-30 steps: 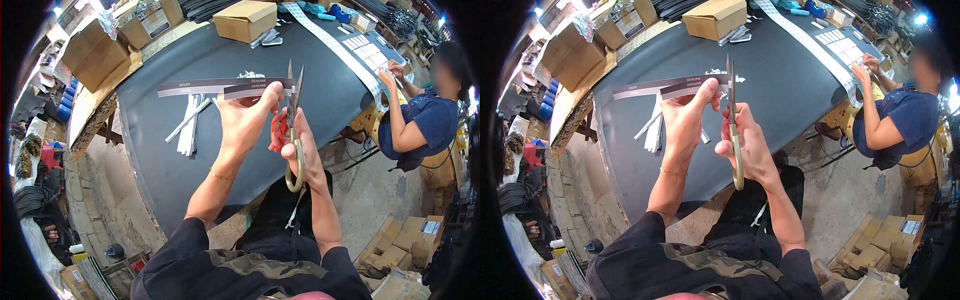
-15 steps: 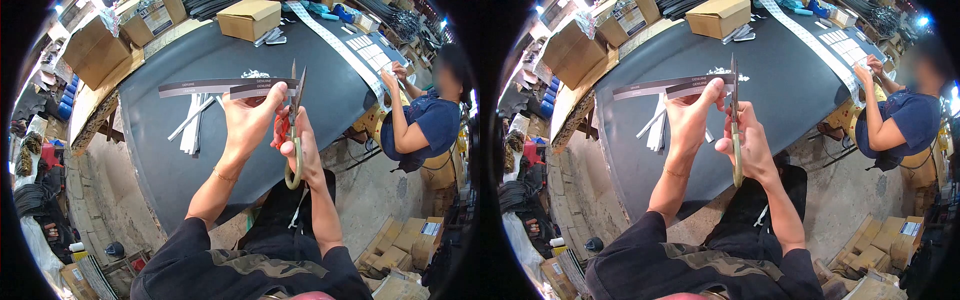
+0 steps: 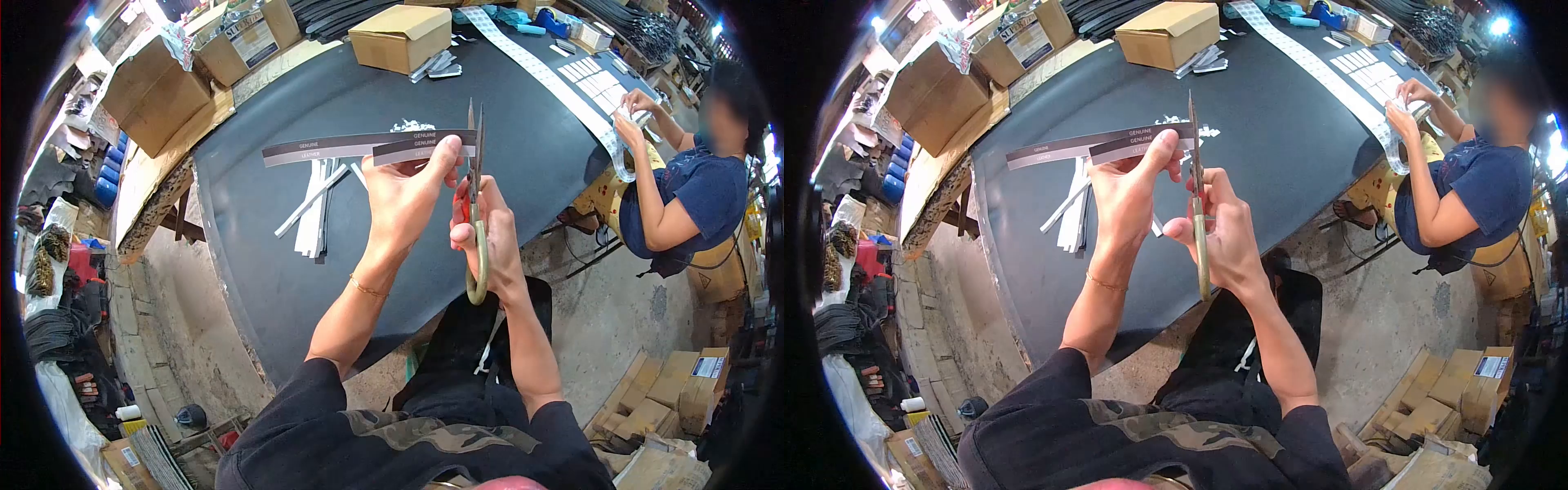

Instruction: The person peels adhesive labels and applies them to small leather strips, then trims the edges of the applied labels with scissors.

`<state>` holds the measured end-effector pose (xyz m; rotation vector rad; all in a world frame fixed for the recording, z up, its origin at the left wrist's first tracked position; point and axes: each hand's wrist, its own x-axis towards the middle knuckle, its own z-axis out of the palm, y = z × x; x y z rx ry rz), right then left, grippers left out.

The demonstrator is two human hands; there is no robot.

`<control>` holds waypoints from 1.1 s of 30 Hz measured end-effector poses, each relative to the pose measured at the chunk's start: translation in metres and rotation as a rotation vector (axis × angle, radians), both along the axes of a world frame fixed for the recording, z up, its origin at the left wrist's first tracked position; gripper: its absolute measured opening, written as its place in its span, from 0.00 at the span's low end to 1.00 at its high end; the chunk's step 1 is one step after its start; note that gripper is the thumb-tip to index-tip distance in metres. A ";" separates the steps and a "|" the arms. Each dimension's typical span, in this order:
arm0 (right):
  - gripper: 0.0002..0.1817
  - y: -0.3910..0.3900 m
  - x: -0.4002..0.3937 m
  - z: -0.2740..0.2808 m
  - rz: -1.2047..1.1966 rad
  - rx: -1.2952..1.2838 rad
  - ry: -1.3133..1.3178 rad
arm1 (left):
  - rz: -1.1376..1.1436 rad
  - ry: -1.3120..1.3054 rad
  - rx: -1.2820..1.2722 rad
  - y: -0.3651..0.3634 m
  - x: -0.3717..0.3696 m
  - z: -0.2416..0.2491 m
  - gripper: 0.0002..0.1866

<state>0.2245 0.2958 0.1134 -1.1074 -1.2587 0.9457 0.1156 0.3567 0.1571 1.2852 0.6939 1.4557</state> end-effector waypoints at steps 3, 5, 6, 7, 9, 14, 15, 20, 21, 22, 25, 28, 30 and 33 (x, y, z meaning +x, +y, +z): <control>0.42 0.001 0.001 -0.001 -0.009 0.005 0.002 | 0.002 -0.021 -0.001 0.001 0.001 -0.002 0.06; 0.42 0.003 0.001 -0.004 -0.015 0.016 -0.011 | 0.001 -0.032 -0.003 0.002 0.002 -0.002 0.06; 0.42 0.003 0.002 -0.005 -0.016 0.021 -0.024 | 0.001 -0.045 -0.007 0.002 0.002 -0.002 0.06; 0.42 0.004 0.002 -0.006 -0.017 0.025 -0.038 | 0.001 -0.045 -0.005 0.002 0.002 -0.002 0.06; 0.41 0.003 0.001 -0.005 -0.018 0.009 -0.036 | 0.015 -0.046 -0.005 0.002 0.002 -0.002 0.06; 0.42 0.004 -0.002 -0.002 -0.065 0.011 -0.047 | 0.004 -0.054 -0.013 0.004 0.002 -0.002 0.06; 0.42 0.005 -0.002 -0.004 -0.067 0.013 -0.049 | 0.008 -0.060 -0.020 0.005 0.002 -0.003 0.06; 0.38 0.020 -0.004 -0.006 -0.061 0.008 -0.068 | 0.075 -0.015 -0.050 0.017 0.002 -0.010 0.06; 0.36 0.032 -0.005 -0.007 -0.052 -0.065 -0.036 | 0.121 0.030 -0.050 0.021 0.002 -0.015 0.06; 0.33 0.042 -0.006 -0.011 -0.041 -0.146 -0.002 | 0.087 -0.036 -0.094 0.028 0.002 -0.022 0.06; 0.18 0.085 -0.003 -0.034 -0.061 -0.273 -0.046 | 0.040 -0.133 -0.147 0.044 -0.006 -0.033 0.05; 0.31 0.089 0.003 -0.049 -0.081 -0.248 -0.474 | 0.124 -0.152 -0.079 0.053 -0.013 -0.035 0.05; 0.42 0.077 -0.001 -0.039 -0.093 -0.390 -0.714 | 0.137 -0.174 -0.062 0.054 -0.014 -0.031 0.05; 0.40 0.072 -0.005 -0.053 0.076 -0.438 -1.018 | 0.110 -0.155 -0.050 0.052 -0.017 -0.031 0.04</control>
